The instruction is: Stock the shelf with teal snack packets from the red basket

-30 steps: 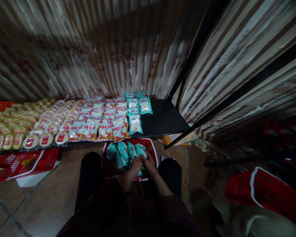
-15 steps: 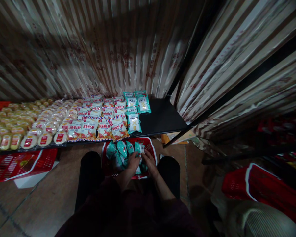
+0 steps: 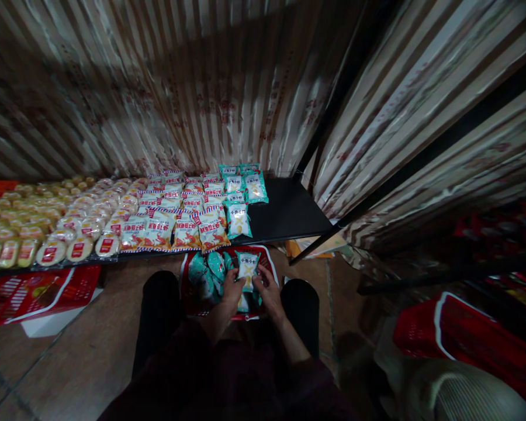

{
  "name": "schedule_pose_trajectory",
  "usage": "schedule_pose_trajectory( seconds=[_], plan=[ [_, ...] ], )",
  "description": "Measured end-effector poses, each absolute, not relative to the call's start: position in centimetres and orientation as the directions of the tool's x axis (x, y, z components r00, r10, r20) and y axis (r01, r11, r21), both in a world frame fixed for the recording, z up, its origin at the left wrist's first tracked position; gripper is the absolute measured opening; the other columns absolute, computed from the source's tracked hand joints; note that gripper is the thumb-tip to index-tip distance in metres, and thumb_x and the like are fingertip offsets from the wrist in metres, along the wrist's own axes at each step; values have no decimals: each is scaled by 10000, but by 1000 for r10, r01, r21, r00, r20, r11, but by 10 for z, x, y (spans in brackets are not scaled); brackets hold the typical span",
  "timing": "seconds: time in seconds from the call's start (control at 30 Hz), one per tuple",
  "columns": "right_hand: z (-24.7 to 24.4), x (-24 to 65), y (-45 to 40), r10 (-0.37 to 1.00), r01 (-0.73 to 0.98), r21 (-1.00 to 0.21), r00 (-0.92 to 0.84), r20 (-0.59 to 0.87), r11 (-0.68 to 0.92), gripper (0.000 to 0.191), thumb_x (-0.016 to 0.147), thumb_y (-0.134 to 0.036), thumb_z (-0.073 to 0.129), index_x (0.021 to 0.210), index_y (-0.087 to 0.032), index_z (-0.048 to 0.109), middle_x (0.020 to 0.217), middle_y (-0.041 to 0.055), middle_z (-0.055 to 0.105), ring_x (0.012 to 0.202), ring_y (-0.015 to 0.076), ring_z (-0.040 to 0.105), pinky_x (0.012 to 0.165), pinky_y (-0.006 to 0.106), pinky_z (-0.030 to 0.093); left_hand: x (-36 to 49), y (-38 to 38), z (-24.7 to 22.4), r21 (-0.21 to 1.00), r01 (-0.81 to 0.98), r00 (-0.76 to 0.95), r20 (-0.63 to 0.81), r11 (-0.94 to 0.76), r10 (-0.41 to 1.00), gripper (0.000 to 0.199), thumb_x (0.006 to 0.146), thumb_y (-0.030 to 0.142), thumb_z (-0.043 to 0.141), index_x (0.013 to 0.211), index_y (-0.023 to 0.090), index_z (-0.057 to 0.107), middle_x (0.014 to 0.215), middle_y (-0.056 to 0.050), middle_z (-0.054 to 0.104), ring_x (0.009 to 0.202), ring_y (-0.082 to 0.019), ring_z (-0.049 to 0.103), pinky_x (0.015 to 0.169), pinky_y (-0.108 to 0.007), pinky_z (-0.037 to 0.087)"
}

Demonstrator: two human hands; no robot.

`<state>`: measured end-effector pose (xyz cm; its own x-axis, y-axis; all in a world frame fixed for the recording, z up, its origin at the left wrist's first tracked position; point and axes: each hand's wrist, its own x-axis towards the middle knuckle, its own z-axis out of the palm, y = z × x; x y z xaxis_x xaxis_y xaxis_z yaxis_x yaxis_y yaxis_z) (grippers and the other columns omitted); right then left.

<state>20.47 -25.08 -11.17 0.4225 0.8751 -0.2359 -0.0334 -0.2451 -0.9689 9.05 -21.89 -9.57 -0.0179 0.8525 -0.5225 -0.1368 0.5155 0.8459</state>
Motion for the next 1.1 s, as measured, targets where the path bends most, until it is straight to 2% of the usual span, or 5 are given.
schedule_pose_trajectory(
  seconds=[0.3,0.47,0.7,0.87,1.1],
  plan=[
    [-77,200,-260,923,-368,-905,224,-311,-215,803,665,-493,737,1364,-234,439,1172,95,670,1007,268,660,882,434,528,84,-229,-78,871,-174,47,-459,460,887,488,713,75,616,1183,190,550,1174,-91,635,1043,-197,618,874,-303,492],
    [-69,206,-259,924,-370,-915,271,-270,-159,778,677,-448,746,1363,-235,447,1242,90,635,1064,272,638,928,434,508,86,-231,-57,978,74,54,-199,195,978,547,736,78,562,1267,195,501,1241,-89,589,1138,-201,547,1003,-340,412],
    [-53,202,-250,907,-296,-951,370,-200,-89,785,674,-459,734,1365,-223,444,1309,98,584,1169,295,573,978,455,476,93,-233,-27,939,341,20,40,-44,999,526,763,84,490,1273,211,504,1284,-99,497,1237,-218,441,1084,-359,329],
    [-42,201,-252,901,-71,-995,424,-87,-63,699,709,-481,692,1327,-219,497,1347,87,549,1232,284,516,1053,457,403,95,-233,-22,940,341,-14,25,-19,1000,474,756,106,515,1215,217,562,1262,-96,480,1219,-221,456,1080,-344,338],
    [-29,200,-255,912,33,-998,410,-37,-55,608,781,-535,600,1306,-234,535,1404,55,498,1342,253,392,1143,434,268,97,-232,-21,979,93,50,-187,182,981,447,815,253,568,1257,198,537,1312,-93,540,1257,-230,453,1087,-343,314]
  ],
)
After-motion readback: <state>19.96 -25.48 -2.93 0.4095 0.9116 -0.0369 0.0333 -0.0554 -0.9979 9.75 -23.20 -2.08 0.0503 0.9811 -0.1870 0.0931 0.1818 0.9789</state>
